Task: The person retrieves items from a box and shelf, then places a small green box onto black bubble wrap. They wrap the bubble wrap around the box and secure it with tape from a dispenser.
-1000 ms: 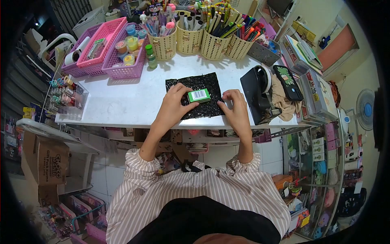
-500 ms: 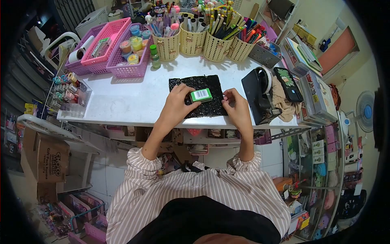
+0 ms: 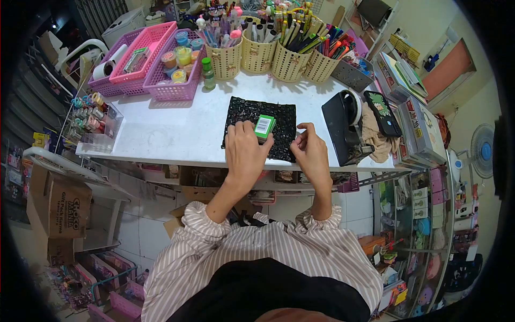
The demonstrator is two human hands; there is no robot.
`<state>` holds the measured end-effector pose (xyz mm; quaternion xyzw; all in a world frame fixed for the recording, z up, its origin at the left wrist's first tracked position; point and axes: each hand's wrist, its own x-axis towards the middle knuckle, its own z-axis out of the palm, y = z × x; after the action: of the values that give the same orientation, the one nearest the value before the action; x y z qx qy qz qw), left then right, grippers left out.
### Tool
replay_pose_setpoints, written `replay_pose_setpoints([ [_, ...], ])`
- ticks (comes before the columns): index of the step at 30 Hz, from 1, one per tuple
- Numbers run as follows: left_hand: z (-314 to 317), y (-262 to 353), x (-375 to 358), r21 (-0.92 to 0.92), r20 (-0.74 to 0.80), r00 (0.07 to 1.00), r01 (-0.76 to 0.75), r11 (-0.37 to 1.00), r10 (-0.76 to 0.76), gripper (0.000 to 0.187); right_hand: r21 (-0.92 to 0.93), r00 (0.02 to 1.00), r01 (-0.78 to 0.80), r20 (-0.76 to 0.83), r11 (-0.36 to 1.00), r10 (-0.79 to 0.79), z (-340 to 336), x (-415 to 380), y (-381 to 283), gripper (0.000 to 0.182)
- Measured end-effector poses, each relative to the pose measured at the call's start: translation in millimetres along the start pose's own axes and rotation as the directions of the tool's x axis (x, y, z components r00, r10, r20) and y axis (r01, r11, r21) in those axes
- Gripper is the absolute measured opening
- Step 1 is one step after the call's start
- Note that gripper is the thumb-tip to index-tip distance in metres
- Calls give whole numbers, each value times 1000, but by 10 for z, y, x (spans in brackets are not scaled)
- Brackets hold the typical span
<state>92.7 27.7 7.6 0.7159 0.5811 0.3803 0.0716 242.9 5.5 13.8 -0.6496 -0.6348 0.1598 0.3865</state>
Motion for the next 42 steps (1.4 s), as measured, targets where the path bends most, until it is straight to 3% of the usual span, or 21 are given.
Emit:
replay_pose_setpoints([
  [3, 57, -21, -33, 23, -4, 999, 46, 999, -46, 36, 28, 997, 50, 58, 998, -52, -45, -58, -94, 36],
  [7, 35, -195, 67, 5, 9, 992, -128, 992, 128, 35, -14, 985, 126, 121, 992, -124, -19, -142, -50, 42],
  [9, -32, -294, 169, -54, 41, 987, -155, 986, 157, 34, 97, 999, 20, -31, 995, -17, -40, -134, -149, 39],
  [10, -71, -325, 206, -59, 60, 981, -180, 982, 184, 35, -12, 984, 136, -112, 991, -136, -68, -94, -197, 33],
  [11, -90, -340, 224, -65, 79, 974, -205, 977, 210, 35, -11, 984, 137, -113, 990, -138, -86, -33, -196, 33],
  [13, -88, -328, 200, -40, 59, 973, -219, 975, 221, 35, -218, 873, 475, -4, 852, -488, -127, 53, -166, 26],
  [17, -37, -248, 118, 6, -19, 990, -141, 990, 141, 33, -228, 897, 439, 171, 869, -408, 14, -27, -59, 29],
  [18, -16, -241, 106, -23, -73, 988, -137, 990, 135, 33, -227, 908, 416, 147, 881, -391, 46, -59, -53, 31],
  [25, 7, -272, 99, -19, -44, 987, -154, 988, 153, 34, -255, 925, 378, 61, 890, -376, 130, -149, -73, 31],
  [31, -51, -301, 110, -68, 34, 985, -169, 983, 172, 37, -194, 932, 363, 89, 911, -352, 34, -144, -19, 31],
  [33, -88, -332, 118, -104, 88, 969, -220, 970, 230, 38, -18, 909, 372, 211, 928, -360, -92, -99, 33, 30],
  [36, -109, -404, 172, -113, 136, 944, -285, 952, 299, 39, -181, 874, 478, 192, 859, -446, -259, -79, -18, 29],
  [39, -135, -416, 198, -146, 165, 934, -294, 945, 317, 36, -255, 881, 469, 208, 846, -426, -260, -71, 22, 26],
  [42, -175, -400, 178, -126, 208, 918, -316, 940, 337, 39, -201, 890, 431, 254, 880, -378, -253, -126, 37, 25],
])
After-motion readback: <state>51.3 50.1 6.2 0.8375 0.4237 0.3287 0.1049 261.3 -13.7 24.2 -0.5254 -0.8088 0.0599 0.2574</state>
